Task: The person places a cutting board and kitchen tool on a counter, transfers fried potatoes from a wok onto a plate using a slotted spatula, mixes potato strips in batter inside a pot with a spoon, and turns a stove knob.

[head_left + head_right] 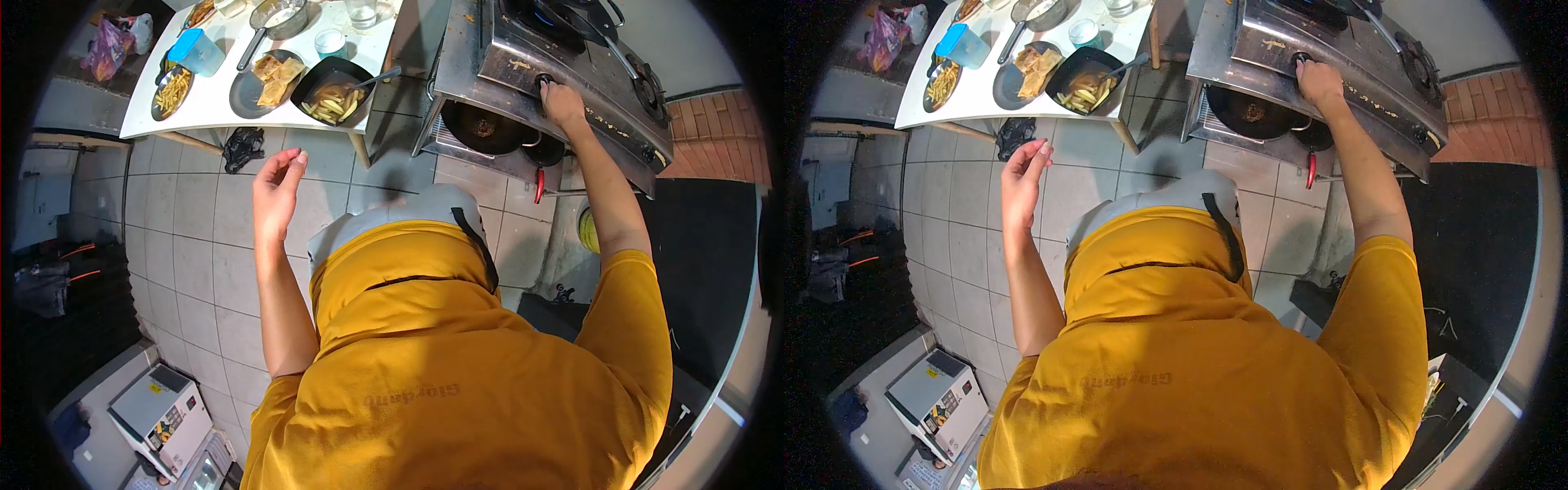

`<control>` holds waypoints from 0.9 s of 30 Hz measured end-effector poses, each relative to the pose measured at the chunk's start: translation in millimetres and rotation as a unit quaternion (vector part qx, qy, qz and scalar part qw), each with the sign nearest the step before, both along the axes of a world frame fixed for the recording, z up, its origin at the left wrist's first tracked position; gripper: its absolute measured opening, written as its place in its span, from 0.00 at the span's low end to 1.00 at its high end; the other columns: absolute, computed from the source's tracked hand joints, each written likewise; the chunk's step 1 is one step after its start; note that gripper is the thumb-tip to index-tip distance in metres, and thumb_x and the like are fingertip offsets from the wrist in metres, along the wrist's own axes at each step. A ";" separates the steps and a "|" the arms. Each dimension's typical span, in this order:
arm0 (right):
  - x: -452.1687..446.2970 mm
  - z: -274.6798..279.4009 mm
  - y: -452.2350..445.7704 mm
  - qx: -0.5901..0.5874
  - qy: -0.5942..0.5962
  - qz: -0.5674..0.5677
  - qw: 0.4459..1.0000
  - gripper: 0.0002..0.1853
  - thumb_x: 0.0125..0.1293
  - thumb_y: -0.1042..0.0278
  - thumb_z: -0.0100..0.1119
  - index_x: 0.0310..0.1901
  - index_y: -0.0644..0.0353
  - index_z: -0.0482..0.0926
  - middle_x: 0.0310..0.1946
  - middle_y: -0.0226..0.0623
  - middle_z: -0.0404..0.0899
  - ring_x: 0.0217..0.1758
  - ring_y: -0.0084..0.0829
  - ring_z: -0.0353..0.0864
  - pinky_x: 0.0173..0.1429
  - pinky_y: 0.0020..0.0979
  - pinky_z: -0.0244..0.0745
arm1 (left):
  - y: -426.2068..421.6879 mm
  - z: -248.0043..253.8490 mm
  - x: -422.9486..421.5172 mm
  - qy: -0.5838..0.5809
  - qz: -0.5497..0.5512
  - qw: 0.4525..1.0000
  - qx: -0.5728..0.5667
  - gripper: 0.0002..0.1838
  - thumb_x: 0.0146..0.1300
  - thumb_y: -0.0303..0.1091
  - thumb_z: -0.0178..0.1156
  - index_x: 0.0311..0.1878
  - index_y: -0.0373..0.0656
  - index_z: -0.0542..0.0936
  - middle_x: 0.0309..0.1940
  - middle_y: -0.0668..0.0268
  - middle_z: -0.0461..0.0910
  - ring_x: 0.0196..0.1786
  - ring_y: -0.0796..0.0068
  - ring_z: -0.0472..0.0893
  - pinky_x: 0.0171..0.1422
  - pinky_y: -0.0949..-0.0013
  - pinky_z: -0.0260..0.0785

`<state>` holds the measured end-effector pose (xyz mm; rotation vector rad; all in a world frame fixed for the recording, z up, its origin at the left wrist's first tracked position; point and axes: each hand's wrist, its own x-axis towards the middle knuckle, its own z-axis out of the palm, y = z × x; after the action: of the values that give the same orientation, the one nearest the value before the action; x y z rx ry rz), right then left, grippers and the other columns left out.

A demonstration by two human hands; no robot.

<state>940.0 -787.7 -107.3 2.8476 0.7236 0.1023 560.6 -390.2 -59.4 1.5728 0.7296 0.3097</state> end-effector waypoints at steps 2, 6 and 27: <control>1.3 -0.7 -0.4 -0.002 0.005 -0.002 1.000 0.24 0.74 0.53 0.37 0.37 0.64 0.79 0.34 0.57 0.82 0.40 0.55 0.82 0.49 0.51 0.76 | 0.2 0.9 0.3 0.002 0.000 1.000 0.005 0.16 0.65 0.35 0.63 0.50 0.34 0.79 0.40 0.67 0.81 0.42 0.79 0.76 0.54 0.75 0.67; 2.6 0.3 -0.3 -0.006 0.021 -0.012 1.000 0.25 0.75 0.53 0.37 0.38 0.65 0.79 0.35 0.57 0.82 0.42 0.55 0.82 0.50 0.50 0.75 | 0.2 0.1 -0.2 -0.005 0.000 1.000 -0.005 0.16 0.65 0.35 0.63 0.50 0.34 0.79 0.40 0.67 0.81 0.42 0.79 0.76 0.53 0.75 0.67; 0.0 7.8 2.5 -0.049 0.017 -0.003 0.999 0.23 0.74 0.51 0.38 0.42 0.61 0.79 0.38 0.50 0.83 0.44 0.52 0.83 0.51 0.49 0.76 | -2.6 -4.3 -2.8 -0.003 -0.012 1.000 -0.006 0.17 0.64 0.36 0.65 0.51 0.35 0.80 0.41 0.67 0.81 0.44 0.80 0.76 0.52 0.76 0.68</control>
<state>940.0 -785.2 -99.5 2.7644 0.7070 0.0163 557.8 -392.8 -63.8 1.5673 0.7070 0.2922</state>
